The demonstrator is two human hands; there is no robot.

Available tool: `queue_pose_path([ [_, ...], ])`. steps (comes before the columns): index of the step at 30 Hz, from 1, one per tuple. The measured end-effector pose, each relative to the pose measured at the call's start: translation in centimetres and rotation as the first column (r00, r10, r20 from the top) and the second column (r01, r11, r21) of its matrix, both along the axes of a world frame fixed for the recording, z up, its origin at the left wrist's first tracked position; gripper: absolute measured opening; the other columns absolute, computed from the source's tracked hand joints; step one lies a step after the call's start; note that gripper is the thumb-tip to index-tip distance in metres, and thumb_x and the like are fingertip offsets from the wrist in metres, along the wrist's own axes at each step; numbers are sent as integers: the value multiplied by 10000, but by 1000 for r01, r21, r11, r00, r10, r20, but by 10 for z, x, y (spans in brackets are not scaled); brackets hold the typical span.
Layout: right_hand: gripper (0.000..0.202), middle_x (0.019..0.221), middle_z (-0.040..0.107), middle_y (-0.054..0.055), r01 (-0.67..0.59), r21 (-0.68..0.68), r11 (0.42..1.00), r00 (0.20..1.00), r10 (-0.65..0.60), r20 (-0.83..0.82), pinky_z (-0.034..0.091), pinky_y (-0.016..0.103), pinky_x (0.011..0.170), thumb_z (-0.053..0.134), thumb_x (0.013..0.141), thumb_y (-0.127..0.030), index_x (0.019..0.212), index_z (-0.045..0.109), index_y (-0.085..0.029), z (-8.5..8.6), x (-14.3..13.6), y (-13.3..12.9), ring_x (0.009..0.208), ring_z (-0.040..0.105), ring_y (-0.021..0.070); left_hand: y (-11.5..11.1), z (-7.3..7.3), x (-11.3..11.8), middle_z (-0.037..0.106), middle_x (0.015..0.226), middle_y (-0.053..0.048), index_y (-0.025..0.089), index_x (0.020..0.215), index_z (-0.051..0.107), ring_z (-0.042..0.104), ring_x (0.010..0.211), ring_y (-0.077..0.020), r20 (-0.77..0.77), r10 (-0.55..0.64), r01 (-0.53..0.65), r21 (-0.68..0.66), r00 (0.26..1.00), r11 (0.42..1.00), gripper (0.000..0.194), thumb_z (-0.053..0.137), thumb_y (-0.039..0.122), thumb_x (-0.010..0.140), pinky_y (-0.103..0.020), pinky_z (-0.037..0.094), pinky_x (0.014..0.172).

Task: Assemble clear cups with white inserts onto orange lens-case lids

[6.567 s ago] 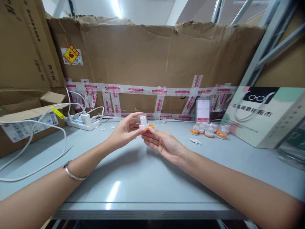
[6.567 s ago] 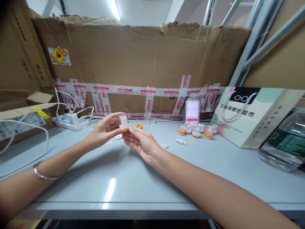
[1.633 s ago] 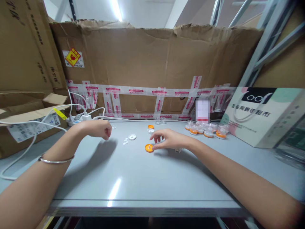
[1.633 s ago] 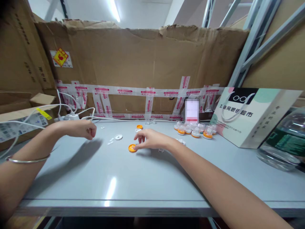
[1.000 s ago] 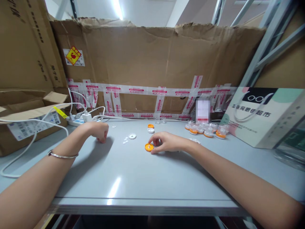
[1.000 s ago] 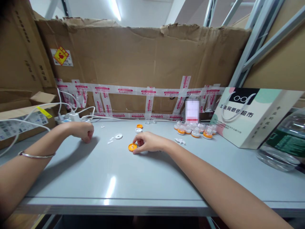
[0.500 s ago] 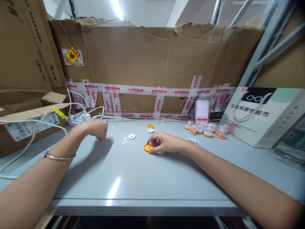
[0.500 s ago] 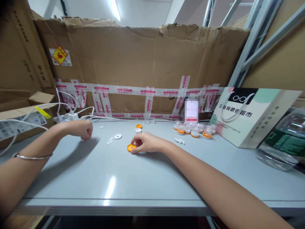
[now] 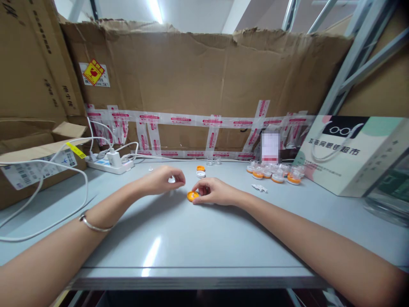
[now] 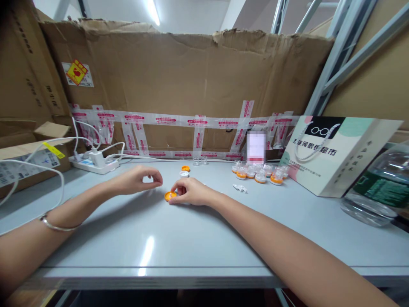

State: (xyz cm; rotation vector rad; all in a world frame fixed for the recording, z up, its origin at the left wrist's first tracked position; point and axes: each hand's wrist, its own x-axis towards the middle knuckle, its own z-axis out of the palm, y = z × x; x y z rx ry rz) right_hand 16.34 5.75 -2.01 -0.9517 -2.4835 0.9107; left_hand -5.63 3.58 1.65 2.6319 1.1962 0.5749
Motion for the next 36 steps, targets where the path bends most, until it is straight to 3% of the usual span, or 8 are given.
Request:
queue_pose_path([
  [4,407,672,487,-30,14,24,1000,1000,-13,-26,329,221,536,665,652,-498,903,627,-180,-3,-2,1,598,431,92,0,-19,15,661,774,-4,163,806,620,571,691,-107,63,-80,81,-13,995,997,126,513,229,792,-209,437,661],
  [8,390,661,476,-35,17,40,999,1000,-16,-18,320,218,526,661,655,-498,877,623,-179,-3,-2,1,587,418,89,2,-25,18,648,772,-14,158,794,613,568,695,-112,76,-83,84,0,994,997,122,517,232,803,-215,436,657],
  [26,413,665,483,-32,9,46,999,1000,-8,-21,325,218,529,655,647,-526,872,628,-181,-3,-3,2,594,424,94,2,-23,19,661,827,-24,181,830,649,586,769,-137,-90,-128,139,124,988,982,121,539,230,818,-254,404,752],
  [36,412,652,480,-34,48,61,997,998,-45,-40,322,218,524,669,639,-509,879,640,-175,-4,-2,3,593,434,94,6,-26,16,680,835,-28,194,836,676,602,763,-134,-109,-170,188,181,979,965,161,522,240,835,-264,397,772],
])
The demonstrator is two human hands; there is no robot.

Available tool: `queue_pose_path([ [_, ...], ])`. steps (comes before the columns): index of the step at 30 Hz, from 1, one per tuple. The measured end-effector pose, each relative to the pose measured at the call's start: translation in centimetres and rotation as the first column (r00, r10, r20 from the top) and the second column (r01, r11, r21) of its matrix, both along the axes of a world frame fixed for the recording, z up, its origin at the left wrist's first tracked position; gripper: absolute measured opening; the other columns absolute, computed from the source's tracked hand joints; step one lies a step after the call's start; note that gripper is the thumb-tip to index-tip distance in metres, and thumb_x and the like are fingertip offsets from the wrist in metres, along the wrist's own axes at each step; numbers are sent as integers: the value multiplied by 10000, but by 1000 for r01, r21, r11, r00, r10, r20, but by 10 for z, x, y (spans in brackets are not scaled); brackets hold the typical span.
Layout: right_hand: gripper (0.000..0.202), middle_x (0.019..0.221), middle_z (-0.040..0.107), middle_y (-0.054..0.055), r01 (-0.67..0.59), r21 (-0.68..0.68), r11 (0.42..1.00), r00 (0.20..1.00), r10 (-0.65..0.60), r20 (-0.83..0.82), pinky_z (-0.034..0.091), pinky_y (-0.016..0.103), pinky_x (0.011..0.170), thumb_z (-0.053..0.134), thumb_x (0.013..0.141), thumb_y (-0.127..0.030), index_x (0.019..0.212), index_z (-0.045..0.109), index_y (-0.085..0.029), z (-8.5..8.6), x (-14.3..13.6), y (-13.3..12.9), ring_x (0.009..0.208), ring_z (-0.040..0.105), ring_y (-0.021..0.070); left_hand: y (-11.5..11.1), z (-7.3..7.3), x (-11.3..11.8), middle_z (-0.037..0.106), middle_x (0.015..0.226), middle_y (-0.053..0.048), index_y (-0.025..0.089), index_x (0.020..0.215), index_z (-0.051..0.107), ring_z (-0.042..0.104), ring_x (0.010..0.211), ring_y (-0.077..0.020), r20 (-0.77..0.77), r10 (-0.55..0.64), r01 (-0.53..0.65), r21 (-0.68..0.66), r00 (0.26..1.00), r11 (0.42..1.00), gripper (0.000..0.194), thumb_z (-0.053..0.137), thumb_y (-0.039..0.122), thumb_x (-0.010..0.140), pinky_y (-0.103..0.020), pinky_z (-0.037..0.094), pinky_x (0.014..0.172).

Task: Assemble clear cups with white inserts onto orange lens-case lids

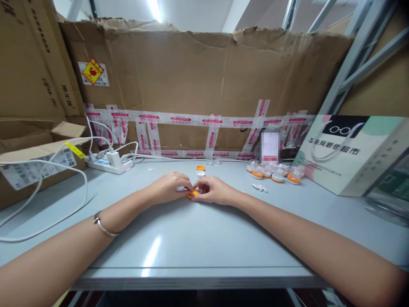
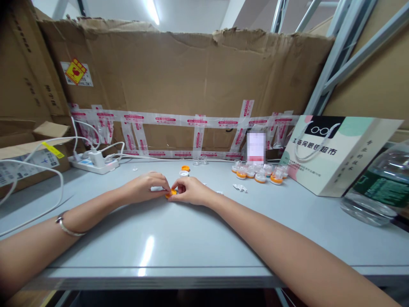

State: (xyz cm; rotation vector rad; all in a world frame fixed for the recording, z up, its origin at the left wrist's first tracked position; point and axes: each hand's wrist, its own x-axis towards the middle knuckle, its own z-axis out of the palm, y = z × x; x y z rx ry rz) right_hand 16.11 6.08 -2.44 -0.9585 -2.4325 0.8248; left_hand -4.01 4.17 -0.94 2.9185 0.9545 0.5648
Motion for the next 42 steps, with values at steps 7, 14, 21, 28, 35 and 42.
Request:
queue_pose_path([
  [7,414,662,493,-26,36,-1,999,999,-36,1,335,220,538,679,626,-497,875,641,-168,1,-1,-1,606,448,100,1,-1,-1,689,851,-34,204,852,690,610,782,-139,-12,-25,25,31,1000,999,179,512,223,840,-271,391,786],
  [14,358,642,494,-29,74,-10,997,997,-74,-16,334,218,535,655,657,-437,895,651,-170,0,1,3,587,448,97,1,3,-3,681,835,-48,174,859,675,600,750,-139,39,64,-64,2,997,998,191,493,229,844,-238,419,701],
  [21,358,621,488,-35,151,-1,989,989,-151,5,333,221,525,651,660,-392,925,652,-150,-3,3,8,571,441,95,4,-6,-4,671,957,-40,188,962,653,606,849,-142,82,95,-86,-101,992,991,201,497,236,844,-232,439,769],
  [28,416,889,612,57,125,103,987,990,-117,-81,447,273,693,683,645,-390,978,635,-145,4,6,7,769,560,146,1,-6,-3,665,982,-46,195,989,652,606,877,-147,88,57,-48,-101,994,994,217,485,230,856,-239,440,804],
  [35,268,902,668,58,92,12,996,991,-90,-99,478,306,765,666,671,-307,890,647,-153,5,8,8,809,606,164,-1,-6,-4,671,986,-38,208,1006,656,615,867,-145,64,45,-37,-117,997,992,237,469,227,863,-236,444,800],
  [42,207,830,685,43,80,8,997,988,-78,-136,476,298,755,669,678,-296,831,674,-157,3,6,7,776,609,164,1,-9,-4,672,982,-50,202,1027,658,612,860,-144,69,30,-22,-115,997,993,252,464,232,869,-229,444,795],
])
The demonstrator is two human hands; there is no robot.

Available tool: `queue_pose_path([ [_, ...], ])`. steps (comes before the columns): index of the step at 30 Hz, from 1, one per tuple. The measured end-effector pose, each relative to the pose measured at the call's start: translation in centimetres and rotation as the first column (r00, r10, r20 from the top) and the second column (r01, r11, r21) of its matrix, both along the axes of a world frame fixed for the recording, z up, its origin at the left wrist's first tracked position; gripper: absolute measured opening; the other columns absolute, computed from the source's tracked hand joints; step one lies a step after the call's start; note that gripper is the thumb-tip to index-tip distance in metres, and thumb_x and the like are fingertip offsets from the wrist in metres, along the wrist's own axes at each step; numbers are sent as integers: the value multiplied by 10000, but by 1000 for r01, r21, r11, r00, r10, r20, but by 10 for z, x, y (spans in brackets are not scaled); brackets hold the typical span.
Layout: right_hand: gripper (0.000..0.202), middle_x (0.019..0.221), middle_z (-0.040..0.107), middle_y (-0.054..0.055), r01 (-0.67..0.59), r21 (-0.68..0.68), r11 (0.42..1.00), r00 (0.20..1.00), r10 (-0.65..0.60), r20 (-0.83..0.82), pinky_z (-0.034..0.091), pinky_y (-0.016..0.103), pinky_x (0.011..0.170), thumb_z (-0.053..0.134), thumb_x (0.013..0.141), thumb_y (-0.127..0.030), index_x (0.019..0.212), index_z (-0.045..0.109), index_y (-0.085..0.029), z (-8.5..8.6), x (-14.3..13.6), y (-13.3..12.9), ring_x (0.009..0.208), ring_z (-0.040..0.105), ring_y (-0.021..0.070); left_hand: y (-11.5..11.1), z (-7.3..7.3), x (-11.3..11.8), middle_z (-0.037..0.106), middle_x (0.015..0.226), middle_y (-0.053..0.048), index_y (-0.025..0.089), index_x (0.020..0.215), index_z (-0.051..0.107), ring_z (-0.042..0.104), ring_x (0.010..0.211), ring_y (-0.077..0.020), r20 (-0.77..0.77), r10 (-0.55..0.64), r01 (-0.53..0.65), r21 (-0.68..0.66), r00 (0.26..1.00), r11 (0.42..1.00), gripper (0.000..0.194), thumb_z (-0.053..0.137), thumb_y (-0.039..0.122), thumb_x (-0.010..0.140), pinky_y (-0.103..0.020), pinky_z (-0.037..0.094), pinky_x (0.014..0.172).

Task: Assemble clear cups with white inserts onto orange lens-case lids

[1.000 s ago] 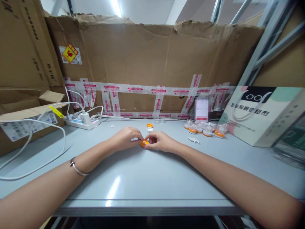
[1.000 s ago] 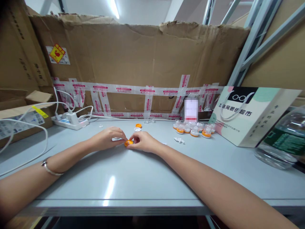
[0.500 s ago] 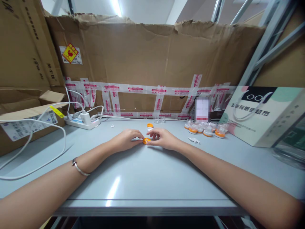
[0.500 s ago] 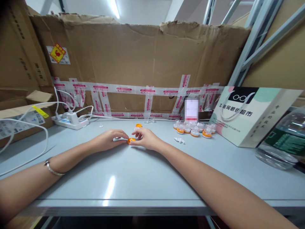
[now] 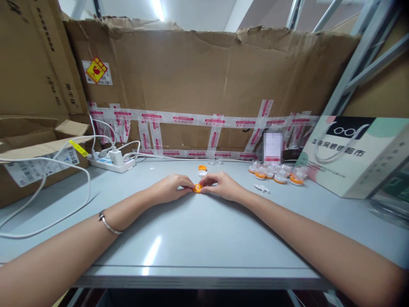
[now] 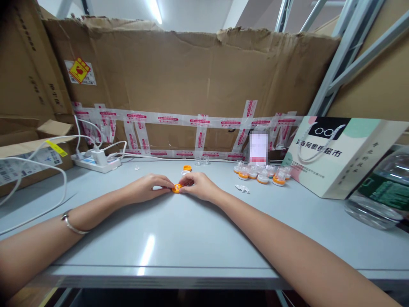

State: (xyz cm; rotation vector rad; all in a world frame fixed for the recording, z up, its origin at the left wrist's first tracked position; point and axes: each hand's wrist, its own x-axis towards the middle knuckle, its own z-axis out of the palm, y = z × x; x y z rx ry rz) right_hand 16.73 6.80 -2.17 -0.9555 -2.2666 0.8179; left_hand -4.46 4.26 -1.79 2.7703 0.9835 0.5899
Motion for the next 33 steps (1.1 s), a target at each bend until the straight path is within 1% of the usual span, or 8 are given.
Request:
queue_pose_path([
  [4,205,816,688,42,-25,8,1000,1000,25,-11,469,296,747,665,691,-313,828,687,-162,-2,1,1,773,609,169,0,0,1,667,971,-60,193,1024,662,607,848,-145,0,11,-11,-3,1000,1000,256,461,236,871,-227,444,780],
  [10,216,804,691,49,-34,14,999,999,34,-26,466,289,733,667,696,-311,838,699,-151,-4,2,1,763,610,172,2,-2,-1,647,981,-61,223,1104,629,599,856,-145,1,10,-10,-1,1000,1000,290,443,244,882,-230,439,785],
  [16,215,805,694,47,-31,35,999,999,31,-15,466,289,725,668,699,-316,837,707,-157,-3,2,1,766,612,175,1,-4,0,642,1008,-66,202,1079,644,598,883,-147,-10,15,-15,-1,1000,1000,285,446,237,878,-224,439,802],
  [30,227,809,704,44,-53,72,996,999,54,-2,468,299,715,652,718,-361,832,710,-174,-3,2,0,765,617,177,0,-3,0,649,994,-67,205,1077,644,605,868,-146,-19,-5,5,32,1000,999,283,439,244,886,-227,446,788],
  [33,221,805,704,50,-62,102,993,998,61,13,465,303,720,647,727,-361,821,711,-172,-2,2,0,770,613,181,0,-4,-1,647,990,-68,207,1074,645,606,860,-147,-13,-11,11,40,1000,999,282,437,246,887,-229,449,783],
])
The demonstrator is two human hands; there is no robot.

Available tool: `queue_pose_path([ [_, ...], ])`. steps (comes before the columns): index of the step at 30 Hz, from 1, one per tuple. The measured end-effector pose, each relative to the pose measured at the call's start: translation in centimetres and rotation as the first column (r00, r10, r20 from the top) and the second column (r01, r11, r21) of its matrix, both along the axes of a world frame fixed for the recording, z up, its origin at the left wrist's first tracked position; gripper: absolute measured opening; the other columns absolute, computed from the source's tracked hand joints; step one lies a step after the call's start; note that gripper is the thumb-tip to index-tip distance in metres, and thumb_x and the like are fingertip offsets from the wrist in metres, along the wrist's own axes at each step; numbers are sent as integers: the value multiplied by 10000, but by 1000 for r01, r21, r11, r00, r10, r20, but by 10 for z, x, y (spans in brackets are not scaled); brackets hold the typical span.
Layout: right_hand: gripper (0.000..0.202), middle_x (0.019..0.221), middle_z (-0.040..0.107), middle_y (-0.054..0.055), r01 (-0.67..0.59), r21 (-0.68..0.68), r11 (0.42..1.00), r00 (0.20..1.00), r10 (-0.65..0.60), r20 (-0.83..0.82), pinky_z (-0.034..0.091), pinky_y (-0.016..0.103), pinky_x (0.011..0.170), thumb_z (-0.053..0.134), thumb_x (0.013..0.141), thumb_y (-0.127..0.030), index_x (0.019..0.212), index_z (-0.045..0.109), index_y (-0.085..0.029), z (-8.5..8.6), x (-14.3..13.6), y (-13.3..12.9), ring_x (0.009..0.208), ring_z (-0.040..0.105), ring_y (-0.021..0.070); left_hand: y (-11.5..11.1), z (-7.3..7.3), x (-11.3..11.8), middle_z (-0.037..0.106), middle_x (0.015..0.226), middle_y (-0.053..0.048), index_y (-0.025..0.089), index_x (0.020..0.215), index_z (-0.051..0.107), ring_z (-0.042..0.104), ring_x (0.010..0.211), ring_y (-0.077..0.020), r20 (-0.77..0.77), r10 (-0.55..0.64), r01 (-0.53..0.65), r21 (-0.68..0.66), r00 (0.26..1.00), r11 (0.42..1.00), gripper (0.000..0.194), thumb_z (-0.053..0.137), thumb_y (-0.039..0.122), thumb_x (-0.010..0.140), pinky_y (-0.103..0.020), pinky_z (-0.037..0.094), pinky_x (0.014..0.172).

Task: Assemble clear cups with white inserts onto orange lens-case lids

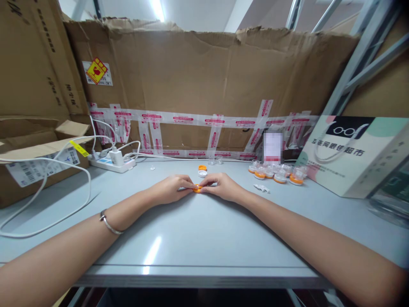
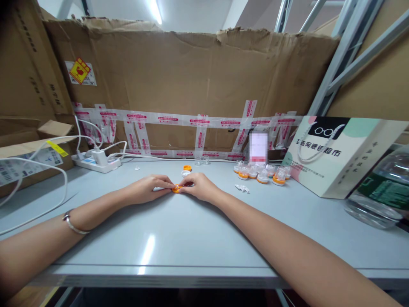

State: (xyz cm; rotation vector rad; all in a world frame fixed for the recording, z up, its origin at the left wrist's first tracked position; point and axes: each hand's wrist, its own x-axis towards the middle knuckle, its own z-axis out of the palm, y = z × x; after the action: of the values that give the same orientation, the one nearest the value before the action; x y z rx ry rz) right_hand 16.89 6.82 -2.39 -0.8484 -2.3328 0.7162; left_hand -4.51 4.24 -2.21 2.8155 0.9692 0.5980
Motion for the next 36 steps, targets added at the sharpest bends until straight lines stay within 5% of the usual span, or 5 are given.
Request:
queue_pose_path([
  [18,149,834,600,74,-107,254,961,975,52,214,444,288,704,554,825,-254,794,662,-155,-2,-2,0,761,565,166,-6,0,4,612,1000,-77,186,1065,637,602,863,-147,-71,-3,4,8,997,1000,300,400,192,882,-230,443,801],
  [26,133,863,660,64,-73,157,985,985,46,168,440,295,759,590,794,-261,824,681,-169,7,1,-2,802,591,167,-1,13,0,640,996,-75,178,999,663,603,854,-146,-14,3,-3,2,1000,1000,262,440,225,870,-239,446,785],
  [30,167,858,682,50,-17,80,997,994,8,113,443,310,792,629,753,-321,824,689,-182,11,3,-2,820,599,175,6,34,-20,662,938,-74,154,926,677,603,814,-149,92,126,-133,72,988,988,259,452,260,854,-234,441,741],
  [36,317,982,667,67,69,-50,996,994,-64,92,466,338,834,673,688,-331,961,650,-172,9,1,-4,905,604,191,19,46,-62,689,750,-17,189,783,693,601,658,-137,-261,338,-378,-122,904,918,180,524,237,739,-194,400,573],
])
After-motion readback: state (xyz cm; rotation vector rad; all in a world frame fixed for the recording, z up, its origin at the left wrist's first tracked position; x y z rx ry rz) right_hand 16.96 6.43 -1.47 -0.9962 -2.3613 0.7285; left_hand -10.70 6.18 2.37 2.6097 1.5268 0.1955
